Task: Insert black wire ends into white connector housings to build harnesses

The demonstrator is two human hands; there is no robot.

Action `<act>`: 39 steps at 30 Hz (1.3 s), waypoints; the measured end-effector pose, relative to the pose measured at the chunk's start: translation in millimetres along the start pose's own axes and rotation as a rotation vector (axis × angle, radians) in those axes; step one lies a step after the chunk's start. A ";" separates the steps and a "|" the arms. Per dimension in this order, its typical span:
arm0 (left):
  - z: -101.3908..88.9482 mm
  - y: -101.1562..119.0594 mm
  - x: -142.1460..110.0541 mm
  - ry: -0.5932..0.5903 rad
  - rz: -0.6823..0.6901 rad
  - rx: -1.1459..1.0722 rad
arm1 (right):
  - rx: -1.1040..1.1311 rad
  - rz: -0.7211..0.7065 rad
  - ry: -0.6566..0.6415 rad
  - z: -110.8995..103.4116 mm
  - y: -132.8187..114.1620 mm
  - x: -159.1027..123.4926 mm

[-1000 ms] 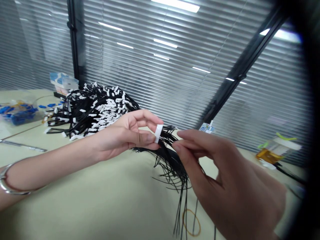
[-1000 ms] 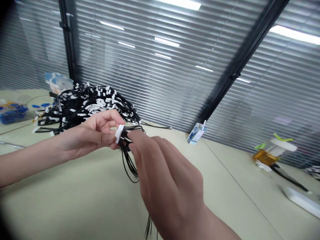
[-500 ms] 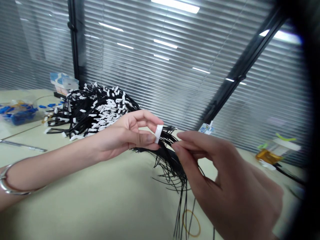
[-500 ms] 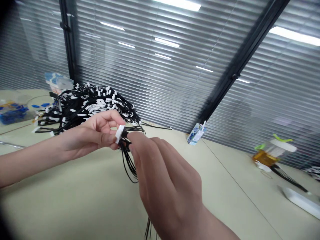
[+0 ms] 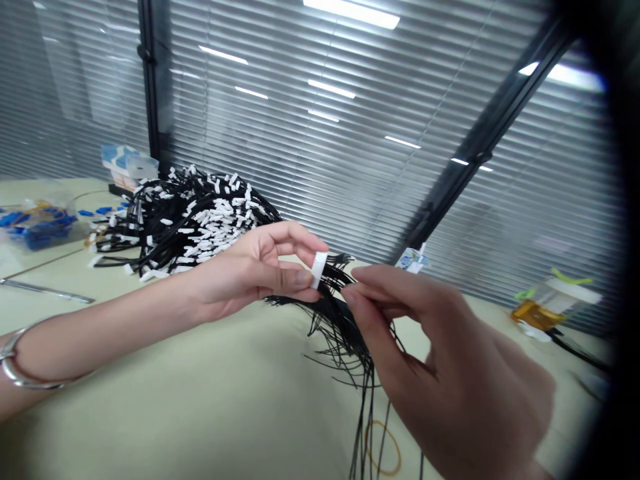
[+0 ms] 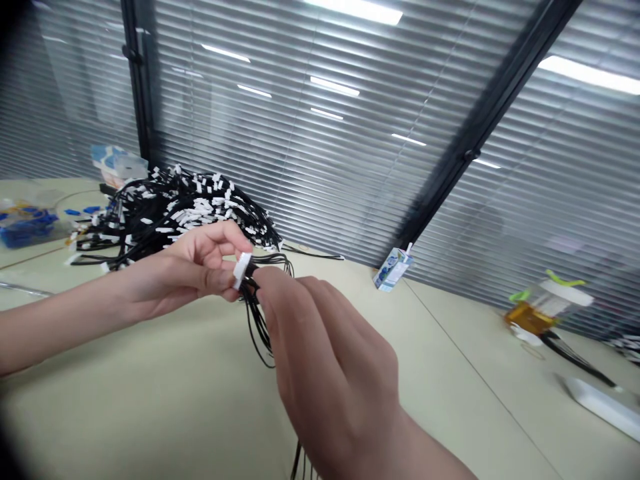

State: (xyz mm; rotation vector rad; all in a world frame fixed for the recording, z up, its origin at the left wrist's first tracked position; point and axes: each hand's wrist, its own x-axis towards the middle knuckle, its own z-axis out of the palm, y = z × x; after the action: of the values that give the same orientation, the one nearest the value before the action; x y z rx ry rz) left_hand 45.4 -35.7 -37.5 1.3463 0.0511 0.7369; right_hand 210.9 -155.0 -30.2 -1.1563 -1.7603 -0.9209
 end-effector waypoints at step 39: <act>-1.5 34.1 -9.5 0.044 -0.012 0.251 | 0.395 -0.032 -0.179 20.9 15.7 3.6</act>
State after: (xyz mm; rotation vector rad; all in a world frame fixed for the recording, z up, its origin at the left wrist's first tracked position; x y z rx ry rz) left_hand 22.0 -38.0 -11.1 1.5670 0.1923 0.7683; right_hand 219.8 -130.3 -33.1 -0.9759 -1.9975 -0.4651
